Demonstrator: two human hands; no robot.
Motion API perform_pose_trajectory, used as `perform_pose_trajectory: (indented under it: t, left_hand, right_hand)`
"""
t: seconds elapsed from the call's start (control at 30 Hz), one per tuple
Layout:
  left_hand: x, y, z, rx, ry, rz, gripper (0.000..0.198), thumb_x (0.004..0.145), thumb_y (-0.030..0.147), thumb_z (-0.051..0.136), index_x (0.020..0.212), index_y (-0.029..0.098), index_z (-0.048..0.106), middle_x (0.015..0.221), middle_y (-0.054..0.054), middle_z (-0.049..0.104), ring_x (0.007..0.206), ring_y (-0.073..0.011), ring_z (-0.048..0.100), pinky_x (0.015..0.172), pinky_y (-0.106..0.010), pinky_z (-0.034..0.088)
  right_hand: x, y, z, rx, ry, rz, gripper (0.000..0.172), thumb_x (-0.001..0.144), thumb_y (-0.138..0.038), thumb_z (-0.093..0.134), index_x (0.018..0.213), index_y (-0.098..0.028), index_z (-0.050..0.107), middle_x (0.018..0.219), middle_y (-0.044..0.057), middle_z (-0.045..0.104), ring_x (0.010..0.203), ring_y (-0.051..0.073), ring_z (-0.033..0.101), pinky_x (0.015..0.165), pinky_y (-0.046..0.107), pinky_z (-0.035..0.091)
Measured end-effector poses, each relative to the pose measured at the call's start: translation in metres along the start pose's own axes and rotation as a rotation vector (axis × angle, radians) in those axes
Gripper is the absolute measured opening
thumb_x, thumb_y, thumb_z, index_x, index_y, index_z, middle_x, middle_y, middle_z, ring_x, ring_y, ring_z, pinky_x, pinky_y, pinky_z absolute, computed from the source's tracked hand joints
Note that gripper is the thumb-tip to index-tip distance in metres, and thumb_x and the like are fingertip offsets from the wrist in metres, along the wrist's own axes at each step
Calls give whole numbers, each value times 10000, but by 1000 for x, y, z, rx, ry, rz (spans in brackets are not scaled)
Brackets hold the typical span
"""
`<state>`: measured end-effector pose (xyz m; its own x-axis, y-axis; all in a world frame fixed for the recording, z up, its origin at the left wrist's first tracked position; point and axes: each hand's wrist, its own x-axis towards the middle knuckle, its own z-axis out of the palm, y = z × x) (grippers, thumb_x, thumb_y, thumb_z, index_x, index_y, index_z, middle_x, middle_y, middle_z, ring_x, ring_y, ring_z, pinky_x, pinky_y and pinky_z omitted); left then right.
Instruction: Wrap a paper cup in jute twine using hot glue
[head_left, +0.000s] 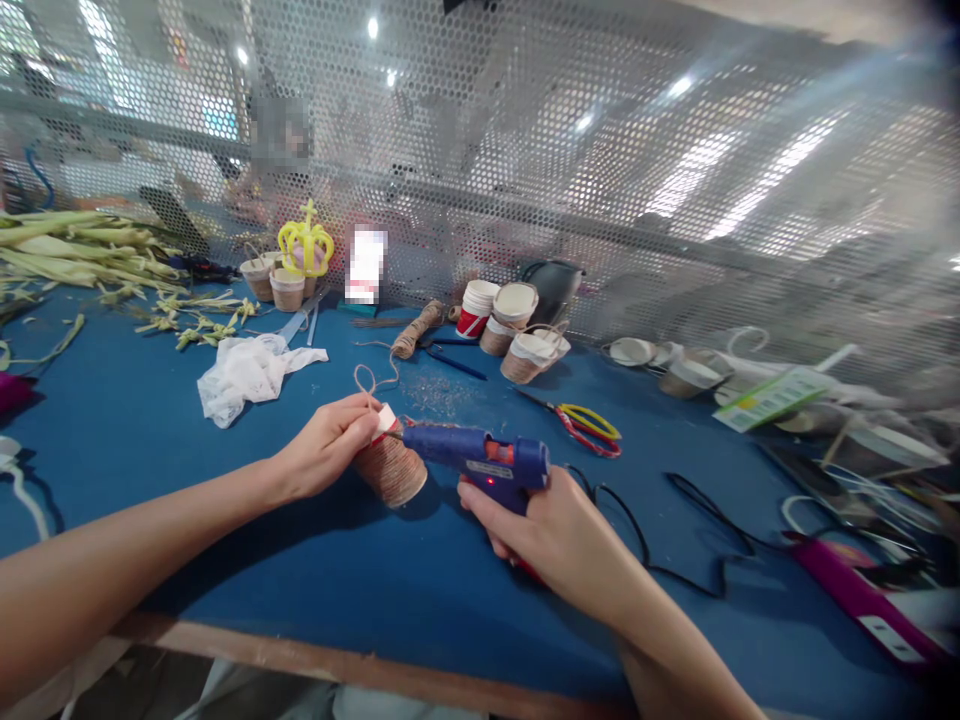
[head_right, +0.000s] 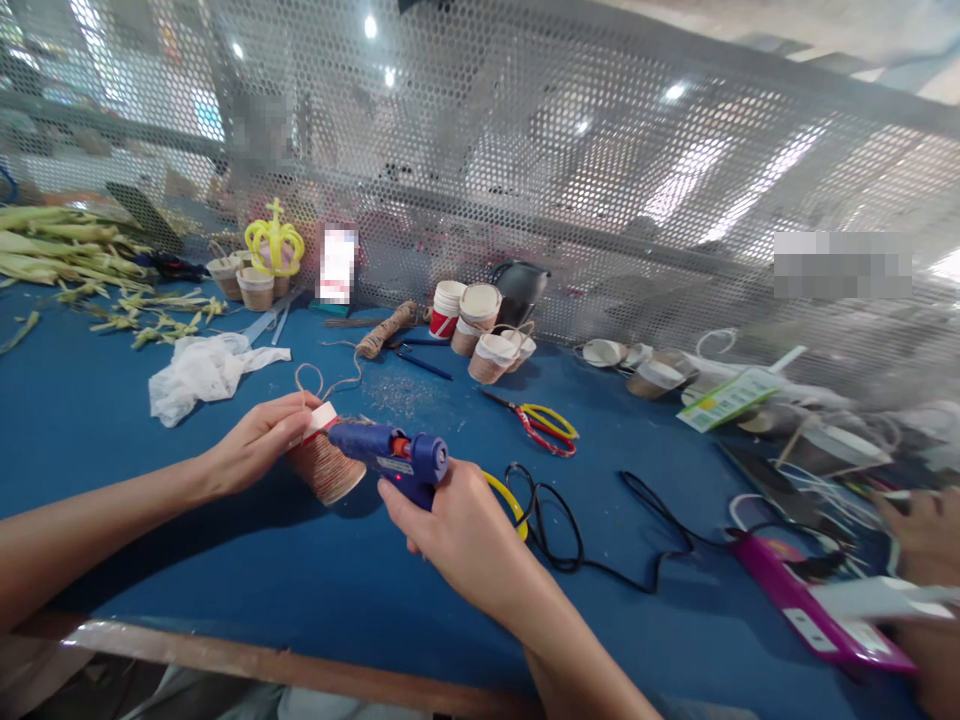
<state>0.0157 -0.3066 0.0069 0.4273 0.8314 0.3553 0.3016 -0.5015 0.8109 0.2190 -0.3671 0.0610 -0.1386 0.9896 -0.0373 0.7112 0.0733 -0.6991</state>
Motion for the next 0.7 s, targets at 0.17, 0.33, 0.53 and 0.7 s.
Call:
perform_pose_trajectory:
  t: [0.17,0.33,0.53,0.7]
  left_hand:
    - [0,-1,0,11,8,-22,369,874,261,280,770,113,602,854,-58,546,761,-151,515,682,-248,411]
    - [0,0,1,27,19,-10,374,870,258,280,751,114,604,840,-57,548,754,-151,515,686,-250,415]
    - [0,0,1,32,26,-25,374,871,273,283,752,121,603,831,-53,549,736,-148,510,674,-252,416]
    - [0,1,1,26,37,-26,372,870,277,283,736,124,595,814,-47,541,726,-146,499,673,-254,409]
  right_hand:
    - [2,2,-1,-42,16,31,242,752,-343,526,576,-177,526,390,-24,521,370,103,501,396,191,402]
    - [1,1,0,-20,8,12,246,750,-331,535,558,-183,493,385,-38,507,346,91,486,375,183,389]
    - [-2,-1,3,8,29,13,267,753,-329,536,539,-193,452,366,-59,468,302,77,432,332,182,348]
    - [-3,1,5,-29,63,-41,238,747,-314,539,559,-199,447,376,-55,488,328,92,459,361,199,366]
